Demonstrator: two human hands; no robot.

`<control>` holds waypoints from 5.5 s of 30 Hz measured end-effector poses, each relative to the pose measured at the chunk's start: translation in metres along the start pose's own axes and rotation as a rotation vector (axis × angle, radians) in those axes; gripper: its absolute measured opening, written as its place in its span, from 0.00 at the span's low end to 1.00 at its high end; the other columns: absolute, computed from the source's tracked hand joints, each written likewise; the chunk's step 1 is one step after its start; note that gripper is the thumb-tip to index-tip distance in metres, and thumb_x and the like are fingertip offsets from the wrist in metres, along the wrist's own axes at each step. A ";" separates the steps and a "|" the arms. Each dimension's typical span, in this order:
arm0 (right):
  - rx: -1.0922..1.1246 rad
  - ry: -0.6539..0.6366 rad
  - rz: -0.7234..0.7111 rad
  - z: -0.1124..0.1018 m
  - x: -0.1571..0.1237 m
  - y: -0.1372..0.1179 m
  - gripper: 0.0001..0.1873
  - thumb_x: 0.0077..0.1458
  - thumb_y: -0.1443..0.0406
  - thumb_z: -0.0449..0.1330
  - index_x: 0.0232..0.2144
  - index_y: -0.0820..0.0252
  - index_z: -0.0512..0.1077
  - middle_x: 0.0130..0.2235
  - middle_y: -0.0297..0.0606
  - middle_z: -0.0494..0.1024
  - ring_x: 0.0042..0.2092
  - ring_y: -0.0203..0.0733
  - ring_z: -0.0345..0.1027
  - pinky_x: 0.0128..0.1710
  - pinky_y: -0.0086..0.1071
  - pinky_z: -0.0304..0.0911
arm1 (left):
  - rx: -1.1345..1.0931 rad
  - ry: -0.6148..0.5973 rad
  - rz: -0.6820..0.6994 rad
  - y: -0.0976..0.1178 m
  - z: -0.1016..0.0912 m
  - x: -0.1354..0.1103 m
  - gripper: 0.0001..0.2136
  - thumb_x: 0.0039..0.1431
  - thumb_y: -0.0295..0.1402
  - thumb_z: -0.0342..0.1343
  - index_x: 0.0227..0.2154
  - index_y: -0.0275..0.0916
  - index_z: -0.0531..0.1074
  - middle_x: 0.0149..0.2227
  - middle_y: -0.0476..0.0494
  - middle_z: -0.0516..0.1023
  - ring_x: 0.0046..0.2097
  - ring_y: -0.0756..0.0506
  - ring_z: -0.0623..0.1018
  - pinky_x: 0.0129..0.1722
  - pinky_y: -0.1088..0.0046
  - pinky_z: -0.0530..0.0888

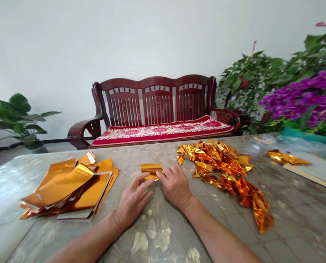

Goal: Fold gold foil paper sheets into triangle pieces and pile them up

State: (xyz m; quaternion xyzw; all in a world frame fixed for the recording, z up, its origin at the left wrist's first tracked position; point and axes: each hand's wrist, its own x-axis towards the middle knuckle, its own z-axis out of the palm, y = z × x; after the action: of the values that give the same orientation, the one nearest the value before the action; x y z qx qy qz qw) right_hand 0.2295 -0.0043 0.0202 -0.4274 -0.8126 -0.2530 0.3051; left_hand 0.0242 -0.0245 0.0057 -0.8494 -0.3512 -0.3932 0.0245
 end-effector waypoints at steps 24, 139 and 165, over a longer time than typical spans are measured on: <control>0.334 -0.369 0.141 0.015 -0.005 0.005 0.12 0.64 0.64 0.55 0.31 0.56 0.77 0.32 0.37 0.78 0.39 0.41 0.66 0.41 0.34 0.57 | 0.073 -0.337 -0.379 -0.021 -0.001 0.010 0.10 0.64 0.34 0.53 0.31 0.42 0.78 0.34 0.47 0.79 0.40 0.46 0.75 0.43 0.70 0.68; 0.341 -0.371 0.218 0.018 -0.008 0.010 0.08 0.61 0.66 0.58 0.39 0.54 0.78 0.41 0.37 0.77 0.46 0.42 0.67 0.48 0.36 0.61 | 0.462 -0.518 -0.221 0.005 -0.003 0.009 0.05 0.63 0.33 0.55 0.40 0.41 0.73 0.40 0.44 0.75 0.43 0.41 0.74 0.43 0.63 0.70; 0.331 -0.166 0.286 0.016 -0.005 0.004 0.13 0.65 0.64 0.53 0.32 0.57 0.76 0.32 0.37 0.77 0.37 0.41 0.70 0.39 0.31 0.61 | 0.281 -0.130 -0.265 -0.008 -0.008 0.008 0.10 0.68 0.34 0.48 0.48 0.41 0.68 0.41 0.44 0.76 0.40 0.46 0.75 0.41 0.70 0.69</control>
State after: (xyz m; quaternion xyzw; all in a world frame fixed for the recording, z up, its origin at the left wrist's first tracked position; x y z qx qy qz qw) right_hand 0.2311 0.0055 0.0064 -0.5017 -0.7964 -0.0346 0.3358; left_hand 0.0181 -0.0167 0.0150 -0.8078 -0.5119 -0.2844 0.0680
